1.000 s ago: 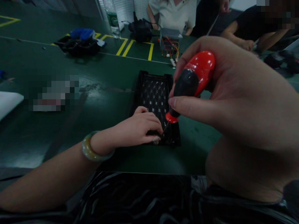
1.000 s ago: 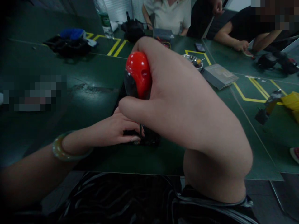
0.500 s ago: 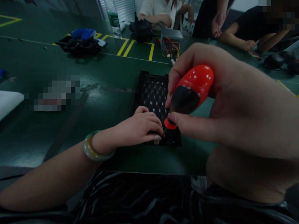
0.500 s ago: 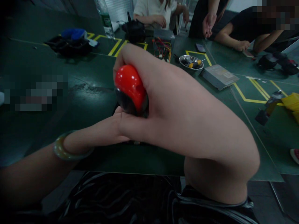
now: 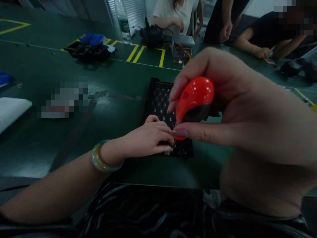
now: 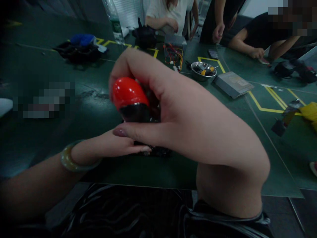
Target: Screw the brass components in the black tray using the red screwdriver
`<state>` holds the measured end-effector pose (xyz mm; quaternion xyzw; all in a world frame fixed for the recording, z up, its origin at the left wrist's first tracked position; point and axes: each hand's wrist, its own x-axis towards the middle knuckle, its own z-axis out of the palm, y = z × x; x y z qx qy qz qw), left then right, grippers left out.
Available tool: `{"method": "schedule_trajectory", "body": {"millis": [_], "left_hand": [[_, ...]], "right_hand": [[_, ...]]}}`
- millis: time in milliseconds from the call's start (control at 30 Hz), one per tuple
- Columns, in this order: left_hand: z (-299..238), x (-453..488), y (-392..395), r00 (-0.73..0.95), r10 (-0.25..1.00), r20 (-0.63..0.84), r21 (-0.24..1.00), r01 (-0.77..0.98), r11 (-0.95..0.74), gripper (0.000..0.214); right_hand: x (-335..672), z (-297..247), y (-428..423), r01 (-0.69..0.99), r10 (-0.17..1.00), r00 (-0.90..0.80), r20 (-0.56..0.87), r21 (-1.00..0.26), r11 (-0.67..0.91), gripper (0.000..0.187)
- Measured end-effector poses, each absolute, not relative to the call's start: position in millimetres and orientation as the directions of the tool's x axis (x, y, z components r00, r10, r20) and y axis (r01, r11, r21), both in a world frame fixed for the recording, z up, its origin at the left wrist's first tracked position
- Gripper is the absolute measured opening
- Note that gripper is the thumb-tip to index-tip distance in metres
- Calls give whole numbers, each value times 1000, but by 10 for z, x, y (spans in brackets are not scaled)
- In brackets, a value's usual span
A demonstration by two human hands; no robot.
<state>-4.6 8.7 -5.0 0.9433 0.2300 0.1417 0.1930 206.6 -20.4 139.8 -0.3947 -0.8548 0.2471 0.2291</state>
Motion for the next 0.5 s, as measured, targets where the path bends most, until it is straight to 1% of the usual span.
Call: {"method": "schedule_trajectory", "body": {"millis": [33,100,167,200,267,333,400,500], "left_hand": [[-45,-45,84,850,497,177,438,384,-813,22],[-29,-42,79,843,509,172,443,395,-805,21],[-10,-35,76,841,510,178,439,396,-806,21],[-1,-31,75,841,511,177,438,397,-807,21],[10,-25,78,845,507,168,447,393,-803,20],[13,-22,83,856,491,162,465,372,-803,19],[3,-22,87,863,476,166,473,354,-807,18],[-29,-21,92,855,484,187,458,360,-812,21]], "right_hand": [[2092,1421,-215,536,773,-609,178,-625,567,31],[2127,1446,-230,510,752,-643,144,-653,561,44],[2126,1429,-225,519,763,-632,134,-659,545,55],[2112,1405,-214,528,779,-612,136,-663,530,56],[2065,1341,-178,521,810,-565,155,-695,496,49],[2018,1283,-142,468,831,-528,175,-757,456,42],[1997,1257,-120,434,842,-508,182,-791,432,40],[2031,1283,-124,476,830,-520,200,-739,476,27]]}}
